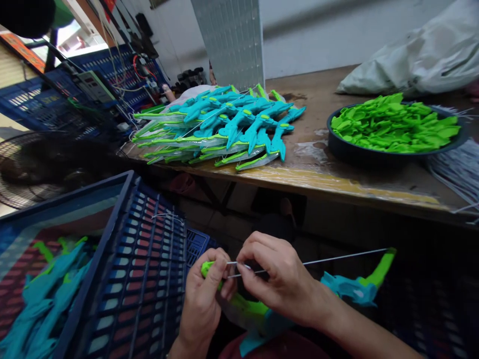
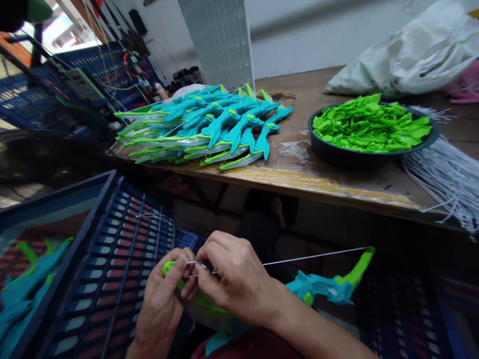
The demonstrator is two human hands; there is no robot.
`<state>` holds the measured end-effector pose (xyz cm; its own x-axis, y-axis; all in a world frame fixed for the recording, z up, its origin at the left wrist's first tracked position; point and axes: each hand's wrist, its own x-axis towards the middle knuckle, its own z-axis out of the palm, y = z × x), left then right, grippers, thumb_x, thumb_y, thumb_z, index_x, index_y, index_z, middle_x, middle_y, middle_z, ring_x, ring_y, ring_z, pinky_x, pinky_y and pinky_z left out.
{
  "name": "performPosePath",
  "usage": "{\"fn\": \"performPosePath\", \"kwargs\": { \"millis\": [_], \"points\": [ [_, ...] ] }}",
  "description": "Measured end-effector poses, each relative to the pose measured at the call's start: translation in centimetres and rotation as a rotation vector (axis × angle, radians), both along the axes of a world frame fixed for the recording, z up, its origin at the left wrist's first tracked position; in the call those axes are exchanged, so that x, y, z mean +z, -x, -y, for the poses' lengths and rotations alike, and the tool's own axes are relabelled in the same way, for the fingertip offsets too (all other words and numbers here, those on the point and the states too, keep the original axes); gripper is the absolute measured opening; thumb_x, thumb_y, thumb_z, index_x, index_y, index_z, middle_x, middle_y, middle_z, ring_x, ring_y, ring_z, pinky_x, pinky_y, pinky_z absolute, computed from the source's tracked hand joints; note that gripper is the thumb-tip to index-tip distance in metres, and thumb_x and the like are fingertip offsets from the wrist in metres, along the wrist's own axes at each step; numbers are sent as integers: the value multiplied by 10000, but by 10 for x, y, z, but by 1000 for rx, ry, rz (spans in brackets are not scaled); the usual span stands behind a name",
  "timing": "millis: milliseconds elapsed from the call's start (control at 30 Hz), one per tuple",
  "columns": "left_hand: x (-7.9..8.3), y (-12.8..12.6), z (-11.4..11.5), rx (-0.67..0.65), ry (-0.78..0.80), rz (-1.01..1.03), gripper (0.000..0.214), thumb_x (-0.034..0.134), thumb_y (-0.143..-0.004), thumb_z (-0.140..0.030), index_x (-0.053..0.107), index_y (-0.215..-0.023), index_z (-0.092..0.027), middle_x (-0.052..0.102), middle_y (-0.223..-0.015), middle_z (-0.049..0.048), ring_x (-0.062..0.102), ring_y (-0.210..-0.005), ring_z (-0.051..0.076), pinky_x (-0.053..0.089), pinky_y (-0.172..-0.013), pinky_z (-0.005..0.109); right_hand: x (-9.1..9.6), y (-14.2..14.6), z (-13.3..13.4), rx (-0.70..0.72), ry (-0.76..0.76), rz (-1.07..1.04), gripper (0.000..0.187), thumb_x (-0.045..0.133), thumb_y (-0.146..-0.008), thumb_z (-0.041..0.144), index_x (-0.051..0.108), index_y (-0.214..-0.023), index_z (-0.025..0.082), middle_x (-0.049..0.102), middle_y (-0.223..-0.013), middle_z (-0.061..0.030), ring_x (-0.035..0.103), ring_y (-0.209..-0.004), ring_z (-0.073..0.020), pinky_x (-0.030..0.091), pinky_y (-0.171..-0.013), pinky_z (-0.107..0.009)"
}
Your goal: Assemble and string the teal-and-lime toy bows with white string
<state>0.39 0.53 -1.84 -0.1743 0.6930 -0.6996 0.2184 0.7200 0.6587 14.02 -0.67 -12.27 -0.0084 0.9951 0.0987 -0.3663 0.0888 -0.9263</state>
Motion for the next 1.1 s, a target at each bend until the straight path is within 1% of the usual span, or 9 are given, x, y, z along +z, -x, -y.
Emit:
{"fn": "performPosePath", "kwargs": {
  "millis": [167, 333, 467, 667, 733, 800, 933, 1000, 1100],
  "points": [
    [1, -2, -1, -36, 5, -10, 349, 571, -998, -305, 449, -737, -109, 378, -714, 0, 383, -513, 49, 352, -480, 182, -3, -8, 6, -24, 39, 39, 61, 539, -863, 61, 540, -857, 121, 531, -812, -29, 478, -733, -101, 371, -631, -244],
    [4, -5, -2, -74, 20, -18, 341, 548, -1011, -298, 450, -740, -114, 377, -720, 1, 382, -517, 53, 353, -487, 182, -3, -13, 6, -24, -14, 141, 42, 505, -804, 57, 525, -808, 94, 486, -785, -44, 442, -714, -113, 342, -618, -274],
    [6, -5, -1, -98, 33, -10, 328, 543, -1014, -303, 461, -754, -120, 383, -728, 2, 382, -521, 53, 346, -489, 183, -5, -21, 4, 36, -114, 281, 72, 479, -777, 78, 541, -740, 78, 433, -742, -49, 363, -685, -131, 295, -595, -316],
    [4, -4, 0, -152, 63, 4, 338, 548, -1015, -320, 469, -754, -120, 378, -738, 7, 378, -532, 56, 319, -488, 192, -10, -41, -4, 172, -352, 578, 82, 489, -781, 165, 504, -703, 145, 431, -730, -60, 308, -658, -181, 269, -598, -363],
    [3, -4, 0, -174, 64, 5, 345, 542, -1019, -333, 468, -755, -123, 374, -723, 7, 377, -526, 59, 310, -487, 196, -13, -49, -7, 195, -399, 621, 100, 488, -798, 180, 514, -707, 149, 446, -727, -61, 306, -646, -183, 271, -592, -363],
    [4, -3, 0, -198, 57, 14, 350, 541, -1020, -339, 465, -753, -126, 371, -700, 6, 373, -519, 62, 306, -485, 198, -14, -57, -10, 207, -386, 575, 114, 478, -804, 169, 501, -695, 147, 450, -716, -50, 297, -631, -167, 275, -583, -349],
    [4, -3, 2, -238, 74, 46, 341, 522, -1031, -339, 465, -765, -134, 378, -694, 7, 375, -527, 71, 310, -496, 217, -14, -64, -10, 214, -279, 419, 114, 473, -785, 116, 473, -672, 127, 423, -694, -32, 312, -635, -130, 238, -559, -317],
    [3, -3, 2, -238, 96, 52, 329, 516, -1036, -343, 468, -784, -138, 377, -698, 6, 379, -538, 74, 309, -503, 222, -12, -63, -8, 235, -189, 309, 107, 481, -808, 92, 515, -708, 109, 444, -710, -29, 359, -648, -115, 248, -560, -299],
    [0, -3, 0, -214, 108, 43, 340, 528, -1032, -366, 469, -789, -136, 374, -688, 1, 370, -531, 70, 306, -500, 220, -7, -61, -3, 308, -15, 83, 112, 494, -869, 65, 559, -785, 100, 508, -766, -23, 423, -656, -88, 317, -583, -249]
  ]
}}
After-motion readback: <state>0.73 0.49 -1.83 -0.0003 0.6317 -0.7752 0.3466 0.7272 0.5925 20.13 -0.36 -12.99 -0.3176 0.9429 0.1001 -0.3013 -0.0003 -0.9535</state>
